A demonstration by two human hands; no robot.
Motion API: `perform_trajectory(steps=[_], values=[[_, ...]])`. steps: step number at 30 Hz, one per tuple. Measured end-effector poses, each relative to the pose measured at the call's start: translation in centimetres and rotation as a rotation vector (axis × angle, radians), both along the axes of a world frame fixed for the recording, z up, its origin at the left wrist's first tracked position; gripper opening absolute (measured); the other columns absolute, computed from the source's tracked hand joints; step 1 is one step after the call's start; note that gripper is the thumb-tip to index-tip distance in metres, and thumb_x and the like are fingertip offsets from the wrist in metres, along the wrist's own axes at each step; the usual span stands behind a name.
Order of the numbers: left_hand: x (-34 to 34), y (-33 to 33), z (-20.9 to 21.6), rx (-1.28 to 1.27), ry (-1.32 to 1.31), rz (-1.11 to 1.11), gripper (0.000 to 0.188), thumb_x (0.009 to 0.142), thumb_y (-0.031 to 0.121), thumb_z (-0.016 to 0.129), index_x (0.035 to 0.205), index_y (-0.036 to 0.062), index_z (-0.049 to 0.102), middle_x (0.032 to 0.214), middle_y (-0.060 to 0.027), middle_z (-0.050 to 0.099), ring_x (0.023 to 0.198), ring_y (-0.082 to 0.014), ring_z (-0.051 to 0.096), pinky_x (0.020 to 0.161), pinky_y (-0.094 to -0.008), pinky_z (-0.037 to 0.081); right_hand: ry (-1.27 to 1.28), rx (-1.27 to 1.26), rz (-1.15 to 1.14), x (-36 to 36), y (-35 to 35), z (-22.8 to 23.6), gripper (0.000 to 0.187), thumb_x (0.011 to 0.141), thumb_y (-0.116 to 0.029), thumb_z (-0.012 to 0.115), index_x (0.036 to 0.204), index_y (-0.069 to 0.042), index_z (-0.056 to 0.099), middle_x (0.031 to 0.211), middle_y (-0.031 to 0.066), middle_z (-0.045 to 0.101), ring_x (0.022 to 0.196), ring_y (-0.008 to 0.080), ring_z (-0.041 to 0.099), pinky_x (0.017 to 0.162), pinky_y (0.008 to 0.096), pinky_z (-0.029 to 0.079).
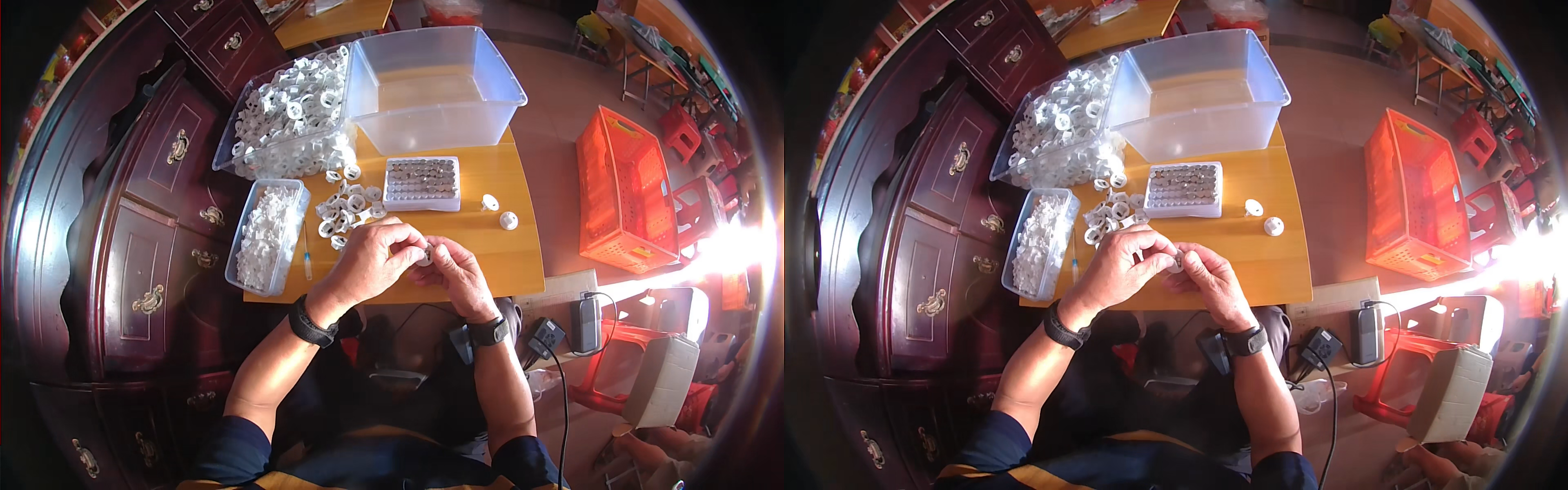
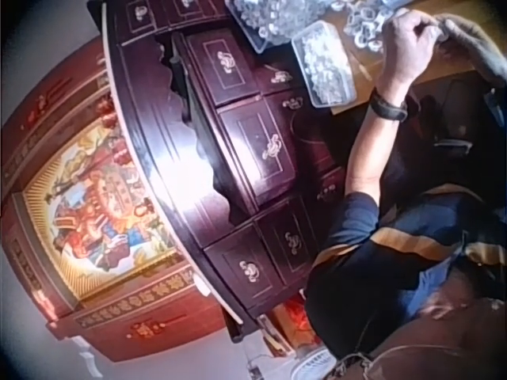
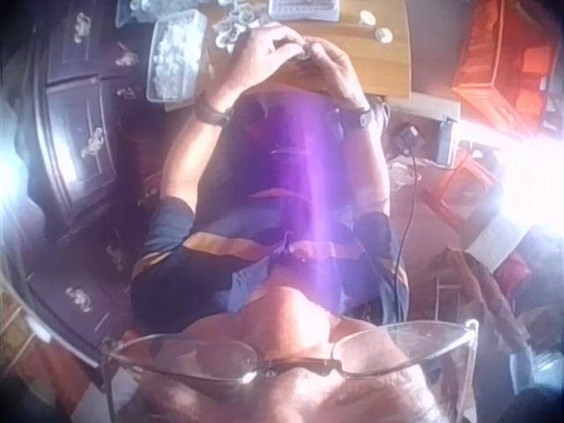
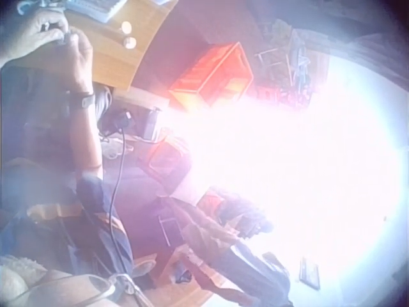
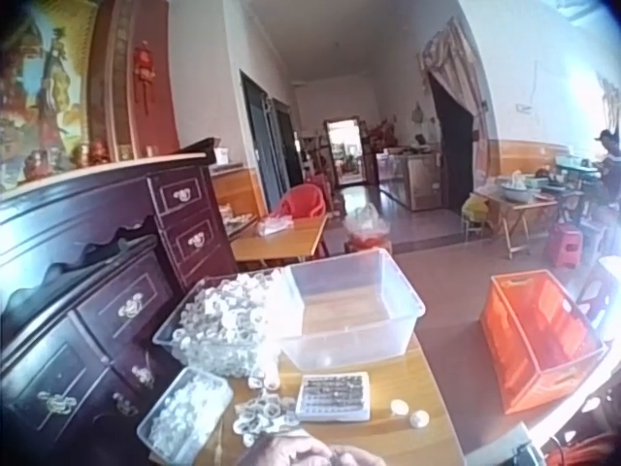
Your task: Manually assembling small white circular electronic or mechanical components by inserting wires and small parts.
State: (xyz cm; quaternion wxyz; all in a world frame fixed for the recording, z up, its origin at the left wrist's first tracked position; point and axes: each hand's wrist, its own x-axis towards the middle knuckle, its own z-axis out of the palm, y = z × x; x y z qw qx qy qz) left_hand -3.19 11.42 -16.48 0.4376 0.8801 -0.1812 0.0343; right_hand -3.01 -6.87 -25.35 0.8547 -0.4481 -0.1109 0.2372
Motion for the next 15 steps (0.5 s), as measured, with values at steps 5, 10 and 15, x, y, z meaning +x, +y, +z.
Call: perform_trajectory(steps=[5, 10, 15], values=[[-0.1, -0.3, 0.4, -0.044, 0.035, 0.034, 0.006, 0.088, 0.003, 0.072, 0.093, 0.0016, 0.072, 0.082, -0.0050, 0.068, 0.071, -0.0110, 0.062, 0.064, -0.0276, 0.050, -0.068, -0.045, -0.027, -0.1, 0.1, 0.4, 0.044, 0.105, -0.037, 0.051, 0.128, -0.001, 0.061, 0.104, 0.0065, 0.071, 0.092, 0.0135, 0.067, 0.083, 0.0293, 0.055], [0.0, -0.3, 0.0, -0.017, 0.018, 0.025, 0.006, 0.087, 0.001, 0.071, 0.093, 0.0016, 0.073, 0.081, -0.0061, 0.069, 0.070, -0.0122, 0.064, 0.063, -0.0279, 0.051, -0.108, -0.053, -0.058, 0.0, 0.3, -0.2, 0.043, 0.105, -0.036, 0.052, 0.127, -0.001, 0.063, 0.102, 0.0051, 0.071, 0.091, 0.0115, 0.066, 0.080, 0.0273, 0.054], [-0.6, -1.3, 0.5, 0.199, -0.288, 0.018, 0.006, 0.082, 0.001, 0.072, 0.088, 0.0044, 0.071, 0.081, -0.0079, 0.067, 0.072, -0.0208, 0.066, 0.063, -0.0309, 0.052, -0.091, -0.076, -0.085, 0.0, 0.3, -0.1, 0.041, 0.105, -0.034, 0.052, 0.126, -0.001, 0.064, 0.101, 0.0031, 0.070, 0.089, 0.0096, 0.064, 0.079, 0.0262, 0.053]])
